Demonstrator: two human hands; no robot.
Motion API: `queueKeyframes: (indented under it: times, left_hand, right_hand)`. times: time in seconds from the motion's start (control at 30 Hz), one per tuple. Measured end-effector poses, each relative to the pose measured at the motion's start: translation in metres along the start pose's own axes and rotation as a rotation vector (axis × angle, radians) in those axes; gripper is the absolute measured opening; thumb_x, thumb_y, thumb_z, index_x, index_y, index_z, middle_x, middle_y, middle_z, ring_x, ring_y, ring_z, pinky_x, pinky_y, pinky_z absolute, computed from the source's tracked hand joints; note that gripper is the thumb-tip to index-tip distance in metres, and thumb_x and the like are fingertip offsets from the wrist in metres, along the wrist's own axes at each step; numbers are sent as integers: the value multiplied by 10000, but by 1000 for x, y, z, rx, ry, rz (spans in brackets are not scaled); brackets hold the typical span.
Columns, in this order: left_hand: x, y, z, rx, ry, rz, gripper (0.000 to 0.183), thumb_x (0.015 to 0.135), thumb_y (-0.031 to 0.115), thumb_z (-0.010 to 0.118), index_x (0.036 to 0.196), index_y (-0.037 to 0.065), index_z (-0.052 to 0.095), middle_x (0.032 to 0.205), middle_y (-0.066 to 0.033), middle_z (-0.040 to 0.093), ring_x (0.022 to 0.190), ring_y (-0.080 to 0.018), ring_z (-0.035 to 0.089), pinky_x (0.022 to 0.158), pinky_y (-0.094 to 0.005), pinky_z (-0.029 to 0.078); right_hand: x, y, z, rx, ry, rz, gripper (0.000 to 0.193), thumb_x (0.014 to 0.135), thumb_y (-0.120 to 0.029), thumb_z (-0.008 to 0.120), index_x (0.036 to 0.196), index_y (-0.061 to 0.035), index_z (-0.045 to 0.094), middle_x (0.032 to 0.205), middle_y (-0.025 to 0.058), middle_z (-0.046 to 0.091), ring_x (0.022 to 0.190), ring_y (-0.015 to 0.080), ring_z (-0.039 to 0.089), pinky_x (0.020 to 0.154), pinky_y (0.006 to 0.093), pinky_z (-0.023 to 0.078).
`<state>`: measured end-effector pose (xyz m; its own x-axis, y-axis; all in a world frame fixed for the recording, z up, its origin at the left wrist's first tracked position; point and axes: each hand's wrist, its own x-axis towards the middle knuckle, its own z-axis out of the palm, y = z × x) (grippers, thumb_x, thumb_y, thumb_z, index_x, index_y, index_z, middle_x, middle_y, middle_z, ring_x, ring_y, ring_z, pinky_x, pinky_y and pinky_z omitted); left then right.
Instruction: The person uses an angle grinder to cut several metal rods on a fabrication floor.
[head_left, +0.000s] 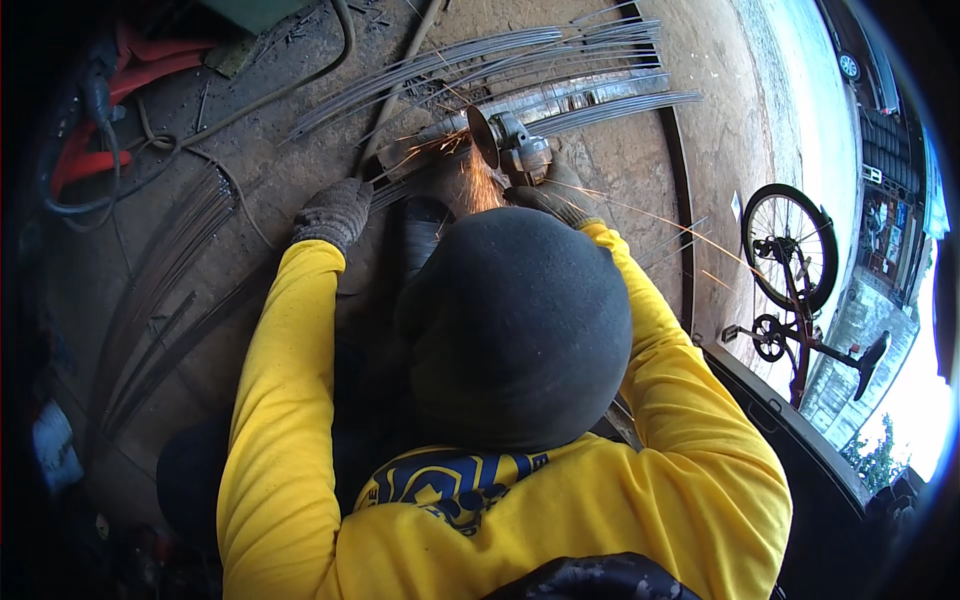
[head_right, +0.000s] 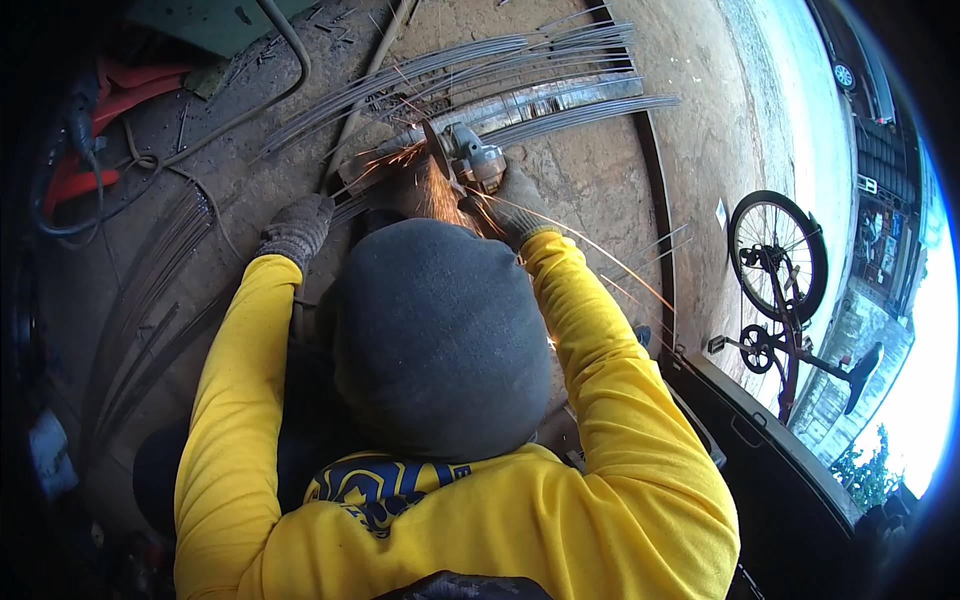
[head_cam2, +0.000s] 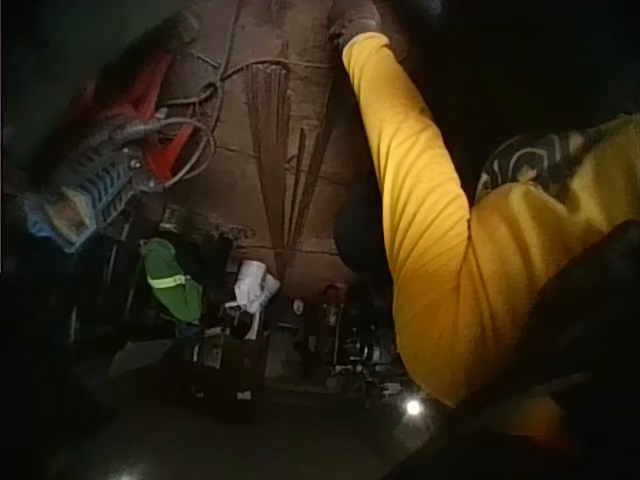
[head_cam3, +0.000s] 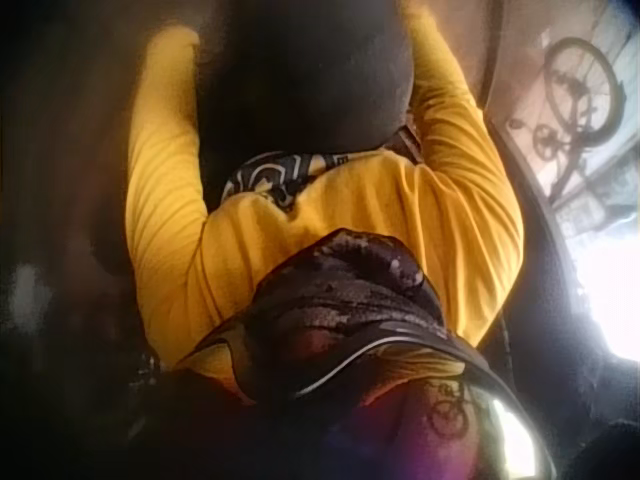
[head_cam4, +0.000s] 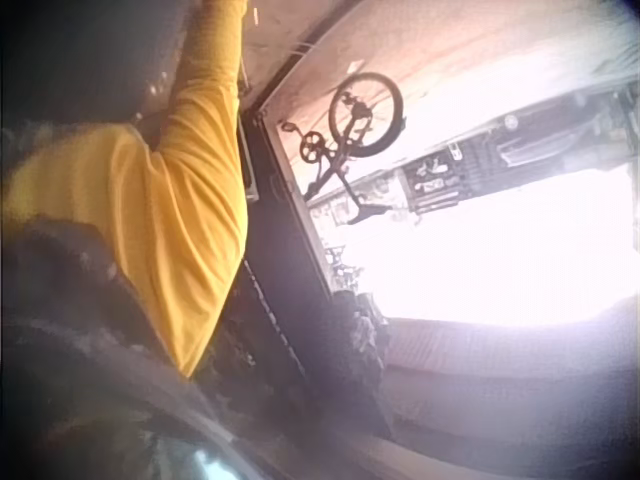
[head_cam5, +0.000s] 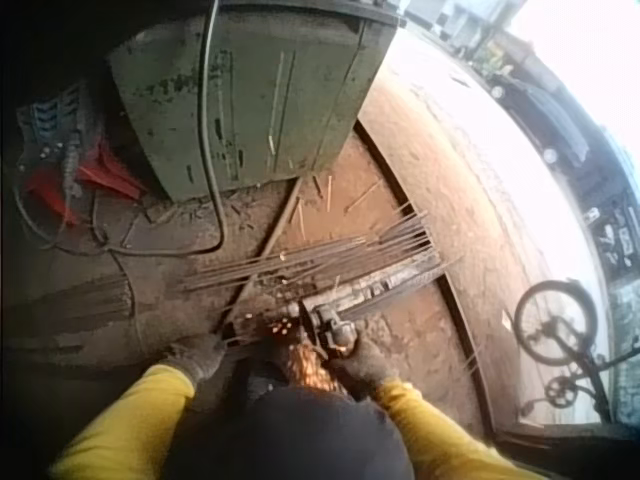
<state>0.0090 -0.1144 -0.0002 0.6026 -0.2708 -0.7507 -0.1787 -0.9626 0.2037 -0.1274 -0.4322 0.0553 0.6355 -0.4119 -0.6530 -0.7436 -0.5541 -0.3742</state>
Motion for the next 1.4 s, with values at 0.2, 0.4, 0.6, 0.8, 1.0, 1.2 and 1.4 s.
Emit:
queueKeyframes:
  times: [0.2,0.4,0.6,0.8,1.0,1.2,1.4]
  left_hand:
    - [3,-8,7,-4,37,20,551,1052,503,369,1286,88,645,1327,-214,634,1257,-422,576,1069,-519,456]
    - [10,-5,11,8,16,1,550,1055,501,363,1283,88,646,1329,-217,632,1256,-421,577,1068,-520,456]
    - [7,-8,12,-11,55,11,550,1056,497,363,1281,84,648,1341,-221,624,1258,-424,576,1076,-518,451]
    - [4,-4,9,-3,48,11,554,1060,487,357,1282,67,643,1342,-226,621,1256,-422,577,1076,-513,451]
    - [11,-8,10,-2,16,20,545,1056,488,373,1271,66,644,1322,-232,629,1240,-434,582,1064,-520,457]
    - [4,-6,12,-15,68,18,541,1050,497,376,1249,75,650,1302,-233,638,1231,-439,584,1054,-528,461]
    - [10,-9,16,-13,67,30,549,1051,502,369,1247,73,650,1304,-233,637,1235,-440,580,1056,-530,459]
  right_hand:
    - [-4,-12,2,-13,47,-20,963,691,-438,859,1433,8,437,1236,299,666,1172,443,650,1018,454,516]
    - [0,-1,7,38,63,-21,985,663,-406,852,1448,8,425,1252,292,661,1181,444,643,1026,457,508]
    - [-22,-19,-5,33,33,8,985,645,-369,841,1459,-4,424,1260,285,660,1176,437,646,1032,457,502]
    - [-12,-6,2,38,41,4,991,647,-380,853,1462,-8,429,1265,288,656,1183,434,644,1028,457,506]
    - [1,0,6,65,24,-9,1018,644,-404,864,1459,16,422,1280,295,646,1198,442,635,1029,453,502]
    - [-3,-10,2,16,60,-38,1003,652,-414,857,1449,17,427,1268,296,652,1184,444,642,1016,454,507]
    - [-18,-15,0,-15,51,26,939,678,-408,839,1425,7,453,1258,279,662,1171,436,649,1016,451,510]
